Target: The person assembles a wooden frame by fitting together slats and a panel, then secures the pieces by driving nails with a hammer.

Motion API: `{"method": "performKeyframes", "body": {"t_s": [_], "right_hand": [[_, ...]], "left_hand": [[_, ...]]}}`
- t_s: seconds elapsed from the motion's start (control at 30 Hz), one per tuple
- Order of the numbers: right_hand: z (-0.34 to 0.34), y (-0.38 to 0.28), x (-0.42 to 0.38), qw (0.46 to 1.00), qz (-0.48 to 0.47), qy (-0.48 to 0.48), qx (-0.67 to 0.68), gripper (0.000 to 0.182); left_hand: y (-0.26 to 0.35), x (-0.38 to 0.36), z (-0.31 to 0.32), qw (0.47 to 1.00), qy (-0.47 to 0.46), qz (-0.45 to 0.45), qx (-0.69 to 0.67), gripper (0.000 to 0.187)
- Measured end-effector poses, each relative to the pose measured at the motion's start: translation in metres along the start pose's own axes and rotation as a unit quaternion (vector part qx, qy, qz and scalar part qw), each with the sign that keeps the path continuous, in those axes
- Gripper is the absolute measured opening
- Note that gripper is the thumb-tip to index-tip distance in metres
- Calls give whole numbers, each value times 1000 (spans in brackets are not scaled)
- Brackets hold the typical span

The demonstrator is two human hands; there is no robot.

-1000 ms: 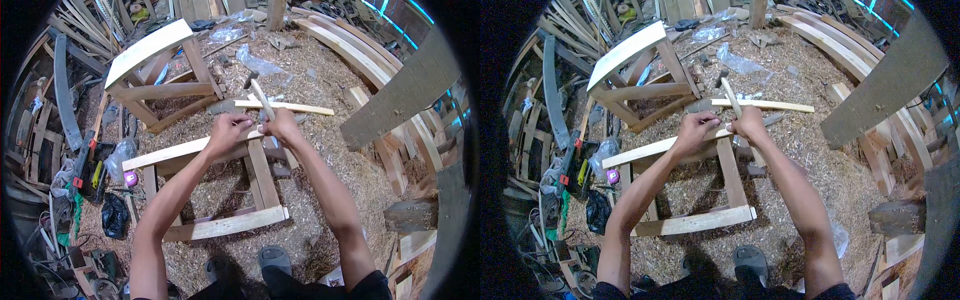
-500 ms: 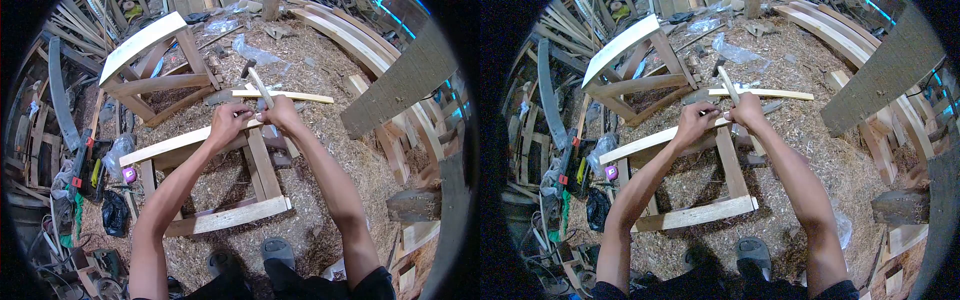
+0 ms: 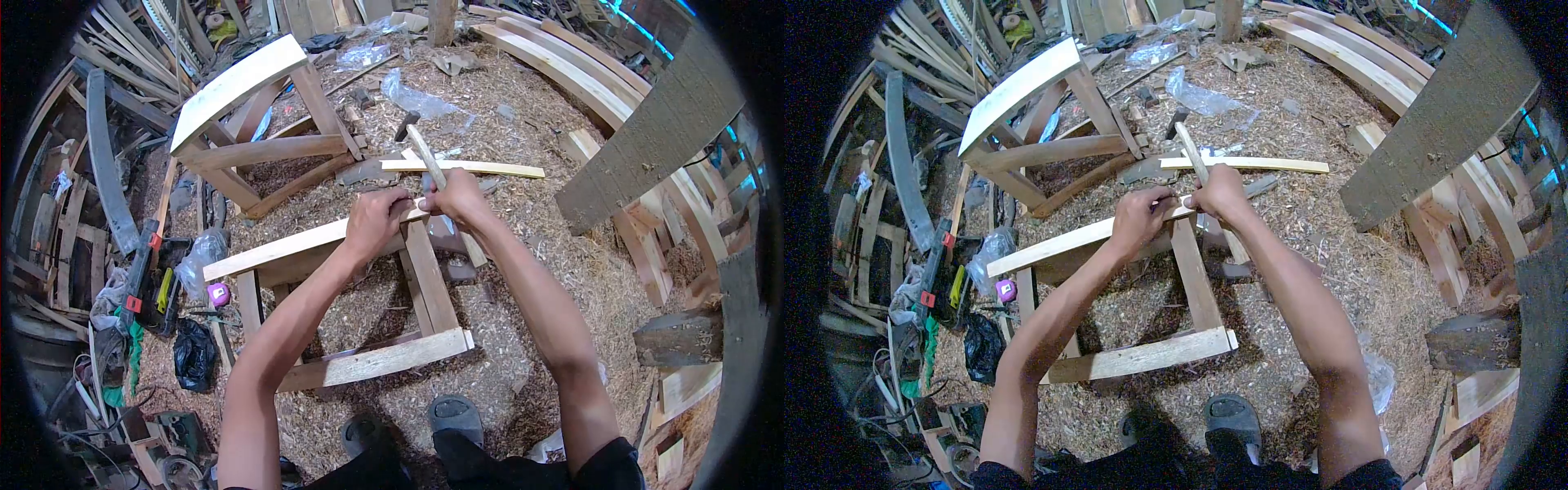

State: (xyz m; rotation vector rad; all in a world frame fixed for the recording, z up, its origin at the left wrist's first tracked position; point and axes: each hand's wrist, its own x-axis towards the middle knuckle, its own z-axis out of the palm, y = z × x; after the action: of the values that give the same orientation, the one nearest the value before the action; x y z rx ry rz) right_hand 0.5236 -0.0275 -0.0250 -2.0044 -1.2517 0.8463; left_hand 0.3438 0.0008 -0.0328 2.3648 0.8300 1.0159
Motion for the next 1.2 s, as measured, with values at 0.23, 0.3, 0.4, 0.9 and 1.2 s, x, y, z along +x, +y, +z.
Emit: {"method": "performKeyframes", "body": {"t_s": [0.23,0.3,0.4,0.9,1.2], "right_hand": [[-9,-5,-9,999,-18,-45,12,22],[-16,-13,-19,999,-14,-23,43,19],[-29,-13,-45,998,-18,-5,59,22],[-46,12,-136,978,-185,49,-82,30],[-57,-1,-140,997,-36,-6,-72,33]], "left_hand": [[-2,-3,1,1000,5,5,5,12],[-2,-3,1,1000,10,8,0,12],[-4,-3,2,1000,7,-1,-9,12],[-7,-2,-1,997,-29,-67,-38,12],[-5,1,-2,996,-39,-69,-32,13]]}}
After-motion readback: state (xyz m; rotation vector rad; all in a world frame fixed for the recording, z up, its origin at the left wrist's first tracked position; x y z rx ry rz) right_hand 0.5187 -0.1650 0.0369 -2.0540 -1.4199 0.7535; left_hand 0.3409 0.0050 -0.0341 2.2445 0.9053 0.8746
